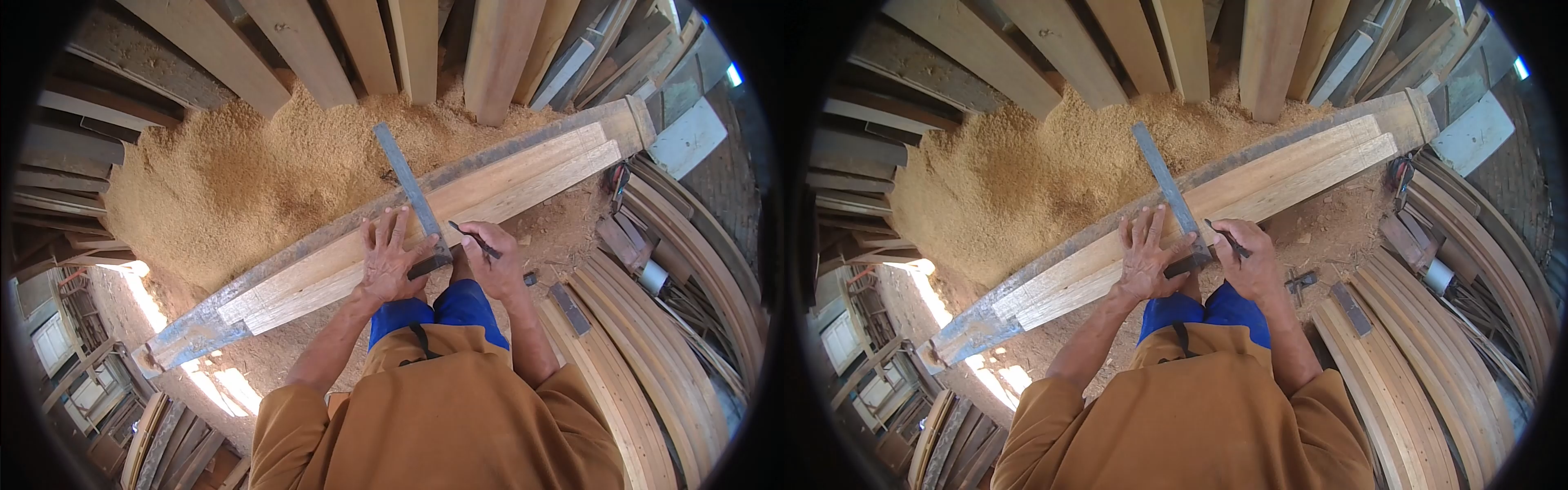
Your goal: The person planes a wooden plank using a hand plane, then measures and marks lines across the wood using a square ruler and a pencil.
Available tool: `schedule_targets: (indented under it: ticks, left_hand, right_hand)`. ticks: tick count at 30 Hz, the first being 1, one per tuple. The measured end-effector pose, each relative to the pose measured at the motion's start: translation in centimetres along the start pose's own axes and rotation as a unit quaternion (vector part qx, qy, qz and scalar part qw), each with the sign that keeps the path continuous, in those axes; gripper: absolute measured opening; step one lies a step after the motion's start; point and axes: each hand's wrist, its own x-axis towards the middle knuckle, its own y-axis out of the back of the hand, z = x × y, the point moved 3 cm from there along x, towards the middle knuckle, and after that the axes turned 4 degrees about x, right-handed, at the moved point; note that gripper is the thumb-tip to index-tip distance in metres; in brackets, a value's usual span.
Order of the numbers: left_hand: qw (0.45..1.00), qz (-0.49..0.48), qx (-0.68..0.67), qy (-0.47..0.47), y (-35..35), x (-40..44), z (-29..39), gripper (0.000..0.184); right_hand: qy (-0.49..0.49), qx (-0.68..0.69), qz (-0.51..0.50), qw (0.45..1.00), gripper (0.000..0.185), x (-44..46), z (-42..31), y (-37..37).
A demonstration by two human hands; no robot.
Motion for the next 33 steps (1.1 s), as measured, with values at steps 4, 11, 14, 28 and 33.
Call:
schedule_targets:
  ticks: [4, 11, 14, 28, 33]
  left_hand:
    - [1.000, -0.002, 0.000, 0.004, -0.1, 0.1, 0.1, 0.092]
    - [1.000, -0.012, 0.008, 0.008, 0.1, 0.2, 0.2, 0.091]
    - [1.000, -0.010, 0.007, 0.009, 0.2, 0.2, 0.2, 0.091]
    - [1.000, 0.007, -0.002, 0.008, 0.1, 0.2, 0.3, 0.092]
    - [1.000, -0.001, 0.000, 0.016, 0.3, 0.3, 0.4, 0.090]
  right_hand:
    - [0.001, -0.003, 0.000, 1.000, 0.021, 0.1, -0.2, 0.1]
    - [0.007, -0.005, -0.007, 1.000, 0.021, 0.3, 0.1, 0.2]
    - [0.008, -0.009, -0.006, 1.000, 0.021, 0.3, 0.2, 0.1]
    - [0.020, -0.013, -0.014, 1.000, 0.025, 1.0, 1.4, -1.2]
    - [0.080, -0.019, -0.007, 0.997, 0.029, 3.3, 1.3, -3.1]
